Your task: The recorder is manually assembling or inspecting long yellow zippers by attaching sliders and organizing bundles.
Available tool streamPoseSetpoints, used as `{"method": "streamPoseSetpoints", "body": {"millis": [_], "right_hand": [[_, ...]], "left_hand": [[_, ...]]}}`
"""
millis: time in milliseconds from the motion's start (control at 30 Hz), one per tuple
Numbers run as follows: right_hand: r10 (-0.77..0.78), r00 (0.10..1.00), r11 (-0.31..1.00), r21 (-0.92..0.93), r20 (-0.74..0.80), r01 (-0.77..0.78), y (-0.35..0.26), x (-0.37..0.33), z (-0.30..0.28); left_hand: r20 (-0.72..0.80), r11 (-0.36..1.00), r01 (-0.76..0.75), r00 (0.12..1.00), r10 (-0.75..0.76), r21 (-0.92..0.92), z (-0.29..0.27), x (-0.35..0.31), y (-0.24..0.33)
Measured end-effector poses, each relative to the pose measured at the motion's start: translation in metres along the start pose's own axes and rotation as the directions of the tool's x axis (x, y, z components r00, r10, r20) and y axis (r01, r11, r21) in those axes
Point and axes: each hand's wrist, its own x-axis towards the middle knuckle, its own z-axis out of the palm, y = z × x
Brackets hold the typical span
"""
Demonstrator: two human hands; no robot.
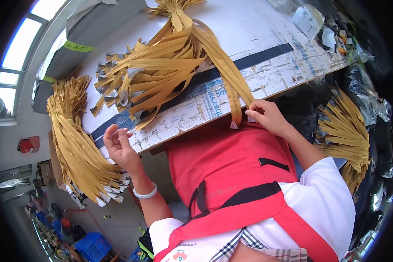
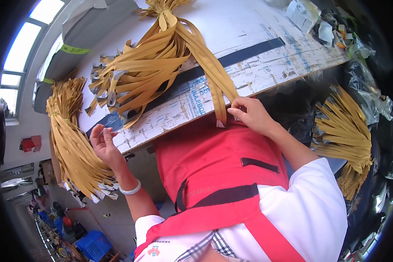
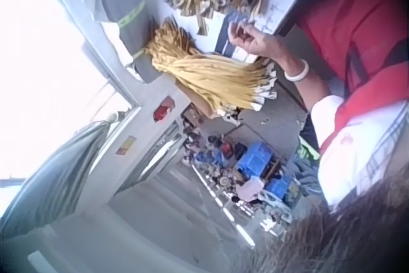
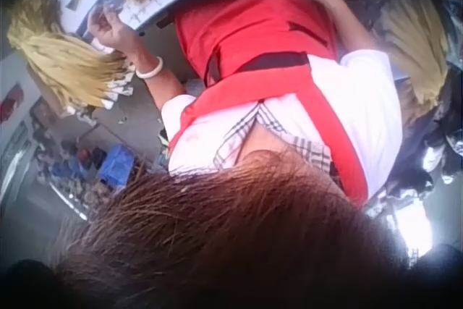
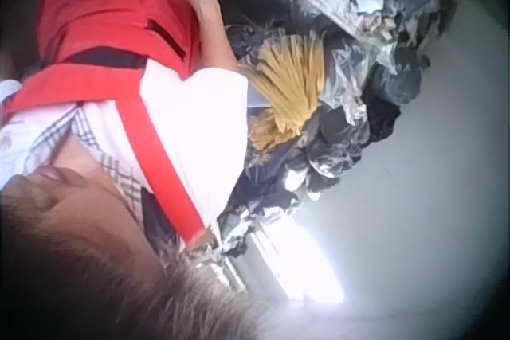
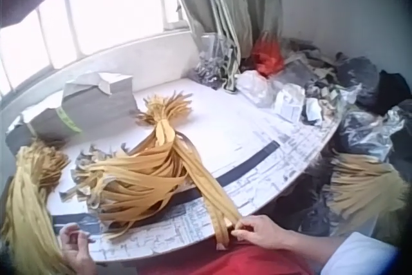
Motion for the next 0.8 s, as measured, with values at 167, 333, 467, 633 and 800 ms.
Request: {"method": "streamPoseSetpoints", "body": {"millis": [167,333,467,633,800], "right_hand": [[0.021,0.961,0.937,-0.329,-0.275,-0.115,-0.009,-0.015,-0.001],[-0.291,0.916,0.761,-0.648,-0.276,0.047,0.025,-0.013,0.004],[-0.031,0.963,0.946,-0.318,-0.269,-0.058,0.008,-0.018,0.001],[-0.030,0.997,0.999,0.016,-0.072,0.031,-0.031,-0.025,0.012],[0.100,0.991,0.920,0.371,0.085,-0.125,-0.036,-0.015,0.014]], "left_hand": [[0.516,0.991,0.047,0.850,-0.106,0.126,0.047,-0.075,-0.022],[0.813,0.998,-0.026,0.581,-0.029,0.054,0.103,-0.117,-0.009],[0.831,1.000,-0.007,0.556,-0.001,0.006,0.124,-0.117,-0.003],[0.766,0.963,-0.266,0.609,0.206,-0.047,0.141,-0.114,0.021],[0.786,0.915,-0.387,0.529,0.319,-0.111,0.150,-0.101,0.026]]}}
